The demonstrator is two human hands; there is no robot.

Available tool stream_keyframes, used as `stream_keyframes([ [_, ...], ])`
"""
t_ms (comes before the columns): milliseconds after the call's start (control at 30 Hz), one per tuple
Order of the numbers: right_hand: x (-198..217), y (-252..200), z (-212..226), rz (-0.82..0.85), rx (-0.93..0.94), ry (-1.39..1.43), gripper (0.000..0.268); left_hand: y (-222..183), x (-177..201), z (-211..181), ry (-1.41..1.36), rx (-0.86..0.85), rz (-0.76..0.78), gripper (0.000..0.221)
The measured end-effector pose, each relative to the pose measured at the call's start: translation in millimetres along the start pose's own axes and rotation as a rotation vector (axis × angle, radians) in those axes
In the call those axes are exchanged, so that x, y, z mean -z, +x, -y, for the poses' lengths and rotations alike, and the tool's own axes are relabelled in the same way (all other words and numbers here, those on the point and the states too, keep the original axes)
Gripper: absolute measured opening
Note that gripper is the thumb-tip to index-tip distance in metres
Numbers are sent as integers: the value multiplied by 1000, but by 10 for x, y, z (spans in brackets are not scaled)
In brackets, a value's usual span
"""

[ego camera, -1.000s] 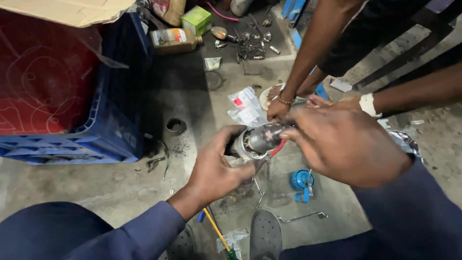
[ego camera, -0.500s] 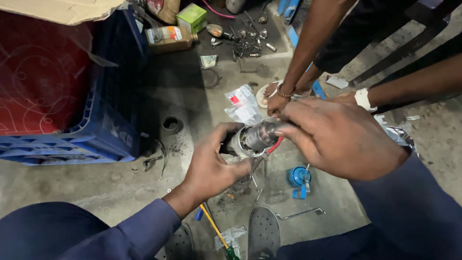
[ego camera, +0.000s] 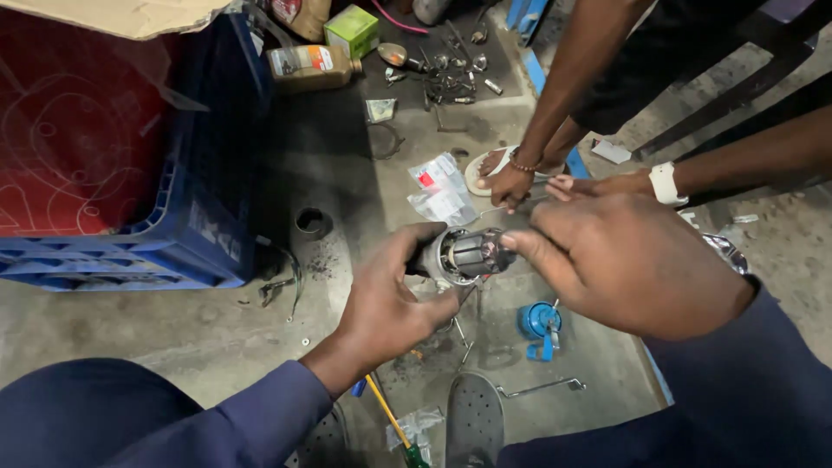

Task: The person lubricates a cylindrical mechanical part with a grease gun, then uses an Allen key to tighten internal components. They insert a rotor into a stator housing and wipe the exterior with a cloth.

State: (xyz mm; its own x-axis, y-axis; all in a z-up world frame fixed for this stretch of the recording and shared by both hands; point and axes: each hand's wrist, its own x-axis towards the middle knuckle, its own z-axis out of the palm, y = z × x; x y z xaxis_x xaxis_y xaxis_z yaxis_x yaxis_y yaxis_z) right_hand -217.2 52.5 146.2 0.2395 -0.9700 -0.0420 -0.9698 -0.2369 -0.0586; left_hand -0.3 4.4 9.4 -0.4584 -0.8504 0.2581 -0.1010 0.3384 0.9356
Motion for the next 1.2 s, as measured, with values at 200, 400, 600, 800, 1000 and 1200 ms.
stream_keyframes([
  [200, 72, -14, 84, -51, 157, 96, 29, -5, -1, 54, 35, -40, -28, 60],
  [400, 219, 106, 201, 99, -1, 140, 43, -11, -10, 41, 24, -15, -60, 60],
  [600, 26, 20, 98, -80, 63, 55, 29, -34, -23, 79, 47, -27, -78, 60],
  [800, 81, -2, 48, -140, 229, 321, 39, -15, -22, 45, 15, -8, -64, 59],
  [1000, 12, 31, 66, 93, -83, -113, 33, -28, -31, 65, 25, -14, -68, 60],
  [1200, 80, 7, 139, -161, 216, 104, 26, -23, -46, 144, -145, 32, -7, 61],
])
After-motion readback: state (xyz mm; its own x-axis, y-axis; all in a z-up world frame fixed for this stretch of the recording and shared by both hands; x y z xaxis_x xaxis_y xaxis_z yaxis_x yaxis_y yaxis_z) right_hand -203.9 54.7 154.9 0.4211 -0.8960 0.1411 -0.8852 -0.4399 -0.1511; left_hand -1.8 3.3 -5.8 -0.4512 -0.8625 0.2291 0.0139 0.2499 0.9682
